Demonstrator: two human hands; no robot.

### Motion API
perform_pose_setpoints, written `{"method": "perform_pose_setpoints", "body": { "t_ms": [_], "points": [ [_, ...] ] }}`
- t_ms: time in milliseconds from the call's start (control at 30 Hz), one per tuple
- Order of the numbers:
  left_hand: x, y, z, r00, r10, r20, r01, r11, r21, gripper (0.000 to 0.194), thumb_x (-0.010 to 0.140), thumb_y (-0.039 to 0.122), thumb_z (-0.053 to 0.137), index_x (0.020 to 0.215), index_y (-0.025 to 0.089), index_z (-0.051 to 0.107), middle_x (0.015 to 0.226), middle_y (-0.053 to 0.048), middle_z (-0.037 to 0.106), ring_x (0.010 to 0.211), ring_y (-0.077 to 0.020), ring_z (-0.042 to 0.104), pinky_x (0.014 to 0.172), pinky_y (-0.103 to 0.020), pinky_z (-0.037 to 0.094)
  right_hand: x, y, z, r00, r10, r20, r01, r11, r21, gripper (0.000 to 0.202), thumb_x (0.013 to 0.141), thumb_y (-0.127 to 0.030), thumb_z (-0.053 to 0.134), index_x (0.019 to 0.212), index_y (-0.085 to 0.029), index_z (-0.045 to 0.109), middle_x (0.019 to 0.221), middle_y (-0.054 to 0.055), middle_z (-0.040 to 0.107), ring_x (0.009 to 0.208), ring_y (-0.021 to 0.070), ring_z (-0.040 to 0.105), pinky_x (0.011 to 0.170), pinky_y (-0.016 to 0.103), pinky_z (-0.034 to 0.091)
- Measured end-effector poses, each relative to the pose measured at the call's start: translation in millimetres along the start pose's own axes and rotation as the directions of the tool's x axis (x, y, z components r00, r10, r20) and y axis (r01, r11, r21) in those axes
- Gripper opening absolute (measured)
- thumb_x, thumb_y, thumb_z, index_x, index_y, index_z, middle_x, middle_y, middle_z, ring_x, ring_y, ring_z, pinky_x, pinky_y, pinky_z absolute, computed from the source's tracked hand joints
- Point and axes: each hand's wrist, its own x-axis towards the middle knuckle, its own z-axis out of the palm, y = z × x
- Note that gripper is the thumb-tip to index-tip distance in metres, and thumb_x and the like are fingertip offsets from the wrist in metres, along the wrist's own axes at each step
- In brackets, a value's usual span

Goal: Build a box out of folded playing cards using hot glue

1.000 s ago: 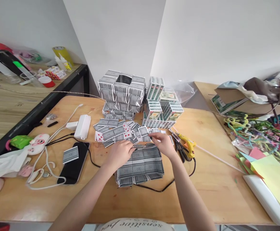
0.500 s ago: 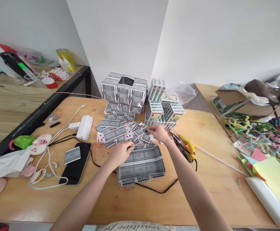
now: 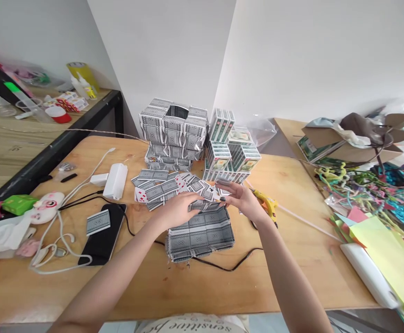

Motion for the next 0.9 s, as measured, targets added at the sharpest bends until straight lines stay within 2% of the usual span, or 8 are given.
{"method": "perform_pose_setpoints", "body": {
  "t_ms": [67, 133, 167, 233, 333, 433, 667, 900],
  "points": [
    [9, 3, 2.9, 0.999, 0.003, 0.040, -0.003, 1.000, 0.001, 0.027, 0.079, 0.028, 0.053, 0.106, 0.026, 0.059, 0.107, 0.000, 0.064, 0.098, -0.0184, 0.058, 0.085, -0.030, 0.044, -3, 1, -2, 0.995, -0.034, -0.093, 0.013, 0.976, -0.217, 0.035, 0.076, -0.037, 0.057, 0.106, -0.020, 0.057, 0.081, 0.004, 0.064, 0.052, 0.0130, 0.056, 0.050, 0.026, 0.045],
    [15, 5, 8.2, 0.998, -0.017, 0.064, 0.017, 1.000, 0.009, 0.023, 0.081, 0.026, 0.048, 0.100, 0.025, 0.062, 0.100, 0.000, 0.067, 0.091, -0.0182, 0.061, 0.079, -0.028, 0.046, -5, 3, -4, 0.970, -0.158, -0.183, 0.046, 0.864, -0.501, 0.021, 0.078, -0.035, 0.055, 0.090, -0.020, 0.064, 0.070, 0.002, 0.060, 0.054, 0.0137, 0.054, 0.053, 0.027, 0.045],
    [17, 5, 11.3, 0.997, -0.027, 0.065, 0.026, 1.000, 0.014, 0.023, 0.082, 0.025, 0.047, 0.097, 0.025, 0.064, 0.096, -0.001, 0.068, 0.088, -0.0182, 0.062, 0.076, -0.028, 0.047, -5, 4, -4, 0.953, -0.240, -0.183, 0.079, 0.784, -0.616, 0.018, 0.079, -0.034, 0.055, 0.082, -0.020, 0.066, 0.068, 0.002, 0.058, 0.059, 0.0148, 0.055, 0.057, 0.028, 0.045],
    [18, 5, 17.0, 0.998, -0.038, 0.046, 0.037, 0.999, 0.022, 0.023, 0.083, 0.025, 0.045, 0.094, 0.024, 0.065, 0.092, -0.001, 0.069, 0.085, -0.0183, 0.063, 0.072, -0.027, 0.047, -5, 5, -4, 0.925, -0.363, -0.110, 0.168, 0.652, -0.739, 0.014, 0.079, -0.029, 0.055, 0.076, -0.020, 0.066, 0.077, 0.004, 0.057, 0.072, 0.0172, 0.055, 0.066, 0.030, 0.045],
    [15, 5, 23.1, 0.999, -0.035, -0.006, 0.035, 0.999, 0.022, 0.023, 0.084, 0.026, 0.044, 0.093, 0.022, 0.065, 0.092, -0.002, 0.069, 0.082, -0.0180, 0.064, 0.070, -0.028, 0.047, -4, 4, -3, 0.933, -0.358, 0.038, 0.260, 0.597, -0.759, 0.017, 0.084, -0.019, 0.048, 0.085, -0.021, 0.064, 0.090, 0.005, 0.059, 0.082, 0.0174, 0.057, 0.071, 0.029, 0.045],
    [12, 3, 26.7, 0.998, -0.023, -0.056, 0.023, 1.000, 0.009, 0.022, 0.084, 0.026, 0.044, 0.093, 0.021, 0.064, 0.091, -0.003, 0.069, 0.082, -0.0173, 0.063, 0.071, -0.028, 0.048, -4, 4, -1, 0.948, -0.284, 0.141, 0.289, 0.590, -0.754, 0.024, 0.085, -0.015, 0.042, 0.094, -0.022, 0.063, 0.089, 0.004, 0.064, 0.083, 0.0169, 0.059, 0.071, 0.027, 0.045],
    [11, 1, 29.1, 0.997, -0.015, -0.080, 0.014, 1.000, -0.014, 0.021, 0.083, 0.025, 0.045, 0.092, 0.021, 0.064, 0.092, -0.003, 0.068, 0.083, -0.0166, 0.063, 0.072, -0.027, 0.049, 2, 14, -3, 0.941, -0.303, 0.148, 0.303, 0.566, -0.766, 0.024, 0.085, -0.015, 0.043, 0.090, -0.022, 0.065, 0.090, 0.004, 0.067, 0.087, 0.0180, 0.059, 0.075, 0.030, 0.045],
    [12, 1, 30.1, 0.996, -0.024, -0.085, 0.022, 1.000, -0.019, 0.021, 0.084, 0.026, 0.044, 0.094, 0.021, 0.063, 0.093, -0.002, 0.068, 0.085, -0.0170, 0.063, 0.075, -0.028, 0.048, 4, 14, -2, 0.940, -0.300, 0.162, 0.311, 0.561, -0.767, 0.014, 0.084, -0.022, 0.051, 0.083, -0.021, 0.065, 0.077, 0.003, 0.066, 0.078, 0.0177, 0.056, 0.070, 0.029, 0.043]
  ]
}}
